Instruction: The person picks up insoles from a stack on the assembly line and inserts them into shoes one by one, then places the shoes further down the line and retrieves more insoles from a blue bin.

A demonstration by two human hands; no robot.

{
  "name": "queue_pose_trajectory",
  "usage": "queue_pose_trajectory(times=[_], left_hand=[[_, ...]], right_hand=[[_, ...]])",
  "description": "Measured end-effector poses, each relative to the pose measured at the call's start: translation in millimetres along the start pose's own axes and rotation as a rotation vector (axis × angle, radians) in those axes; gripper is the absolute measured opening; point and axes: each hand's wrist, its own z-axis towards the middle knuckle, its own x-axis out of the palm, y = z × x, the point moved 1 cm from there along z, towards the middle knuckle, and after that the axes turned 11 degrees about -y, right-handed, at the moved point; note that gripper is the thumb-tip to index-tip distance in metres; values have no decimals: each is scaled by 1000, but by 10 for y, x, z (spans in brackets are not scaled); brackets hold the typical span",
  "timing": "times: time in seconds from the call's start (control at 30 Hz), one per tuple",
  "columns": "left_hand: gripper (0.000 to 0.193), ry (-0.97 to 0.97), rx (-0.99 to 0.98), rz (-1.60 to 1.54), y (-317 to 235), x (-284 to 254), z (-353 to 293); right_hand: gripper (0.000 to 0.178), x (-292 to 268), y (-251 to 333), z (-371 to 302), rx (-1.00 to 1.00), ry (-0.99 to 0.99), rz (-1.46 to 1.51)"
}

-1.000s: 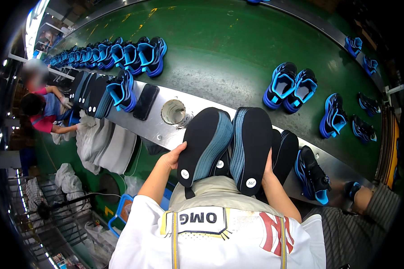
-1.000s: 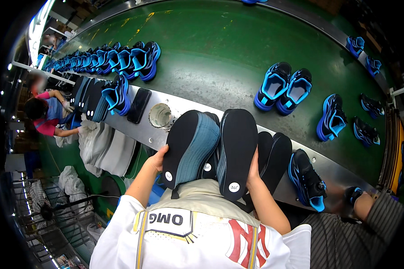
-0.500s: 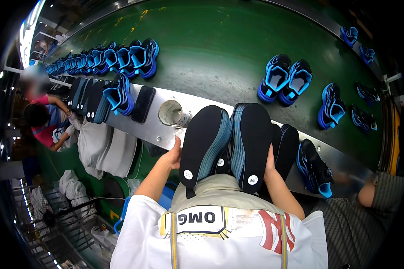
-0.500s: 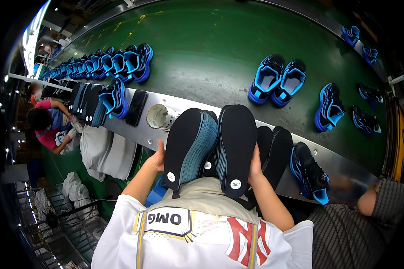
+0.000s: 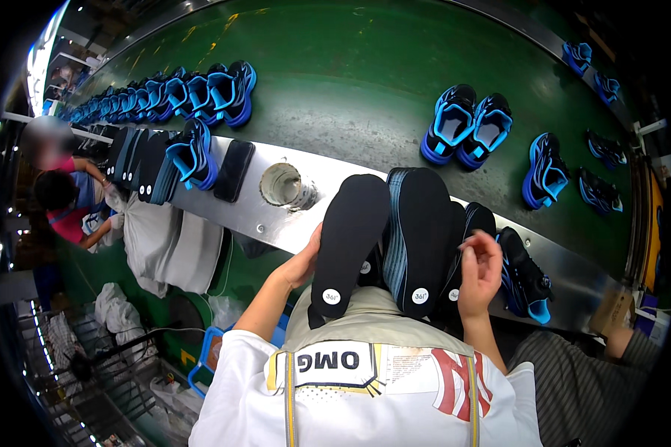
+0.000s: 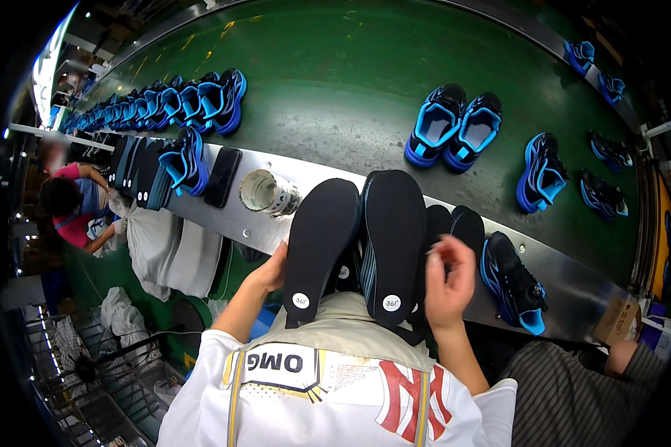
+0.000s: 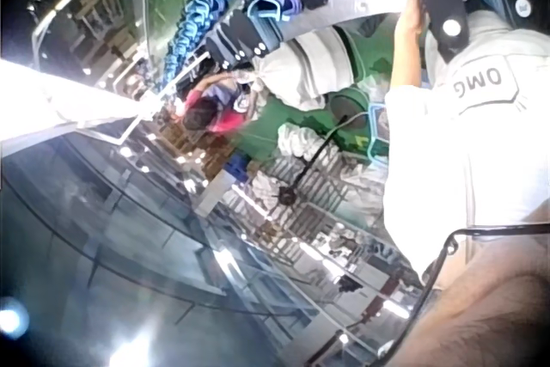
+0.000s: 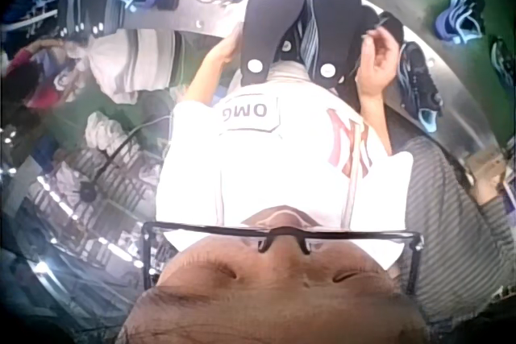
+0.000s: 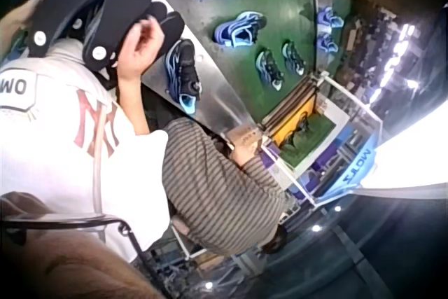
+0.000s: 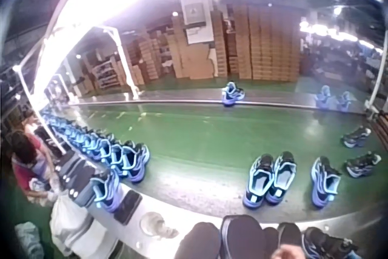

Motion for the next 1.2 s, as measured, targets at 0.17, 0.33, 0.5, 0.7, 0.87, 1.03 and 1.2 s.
queue_pose_trajectory(times=[0.17, 0.33, 0.5, 0.7, 0.87, 1.03, 1.2], left_hand=[[46, -151, 132, -44, -313, 480, -25], [35, -177, 261, -321, -179, 425, 144], [43, -124, 290, -427, -194, 420, 0], [48, -115, 425, -542, -127, 456, -125], [52, -126, 523, -484, -84, 569, 17], [57, 116, 407, -470, -374, 860, -229], [53, 70, 388, -474, -685, 955, -391]], right_hand=[[45, 651, 493, -51, 217, 702, 73], [48, 964, 328, -148, -113, 833, -348], [44, 1049, 417, -212, -176, 779, -253], [44, 1088, 479, -186, -328, 641, -55], [44, 992, 468, -100, -348, 492, -144], [44, 915, 487, -5, -274, 437, -50], [43, 989, 593, 279, -101, 467, 56]])
